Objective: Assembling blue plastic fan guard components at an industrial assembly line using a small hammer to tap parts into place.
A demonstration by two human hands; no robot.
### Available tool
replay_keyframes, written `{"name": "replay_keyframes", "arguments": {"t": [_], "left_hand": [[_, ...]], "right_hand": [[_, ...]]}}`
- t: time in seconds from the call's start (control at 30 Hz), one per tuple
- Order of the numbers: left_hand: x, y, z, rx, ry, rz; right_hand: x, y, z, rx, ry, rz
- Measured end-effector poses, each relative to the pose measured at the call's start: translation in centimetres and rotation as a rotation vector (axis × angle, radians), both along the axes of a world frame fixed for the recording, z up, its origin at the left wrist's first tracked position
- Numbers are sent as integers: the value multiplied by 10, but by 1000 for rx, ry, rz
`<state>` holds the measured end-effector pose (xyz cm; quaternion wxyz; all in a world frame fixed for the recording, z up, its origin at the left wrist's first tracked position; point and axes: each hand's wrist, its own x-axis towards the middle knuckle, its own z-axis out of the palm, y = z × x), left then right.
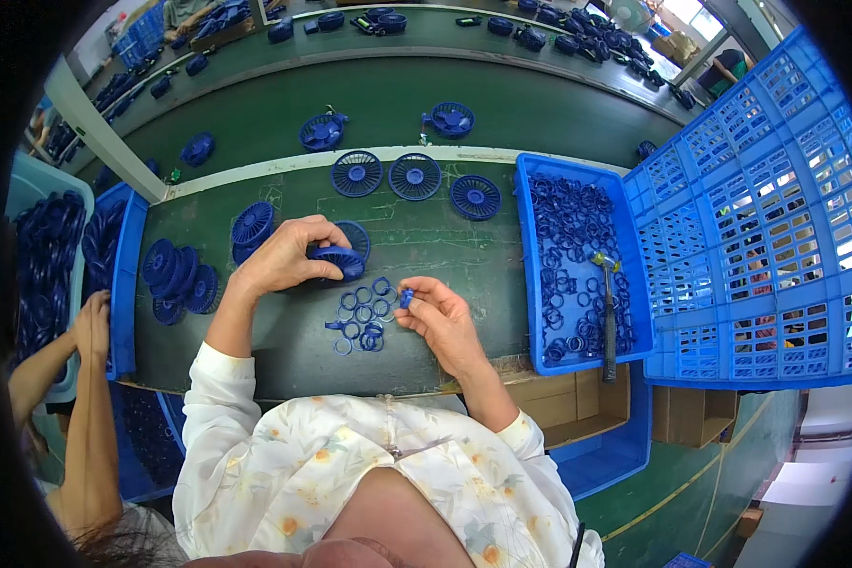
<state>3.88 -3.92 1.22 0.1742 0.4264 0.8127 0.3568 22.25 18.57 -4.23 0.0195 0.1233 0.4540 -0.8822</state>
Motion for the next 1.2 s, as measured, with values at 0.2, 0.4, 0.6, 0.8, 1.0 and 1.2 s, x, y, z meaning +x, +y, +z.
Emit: {"name": "replay_keyframes", "arguments": {"t": [0.2,0.4,0.6,0.8,1.0,1.2], "left_hand": [[20,22,-25,553,-590,258],[68,36,-50,719,-1065,477],[88,42,-51,768,-1059,551],[98,45,-54,742,-932,523],[99,43,-60,627,-832,500],[89,34,-53,521,-903,395]], "right_hand": [[0,-7,10,147,69,15],[-4,-10,16,336,162,-53],[-12,-26,33,990,317,-219],[-21,-29,29,1409,493,-252],[-17,-23,31,1463,456,-111],[-15,-16,30,1459,645,-78]]}}
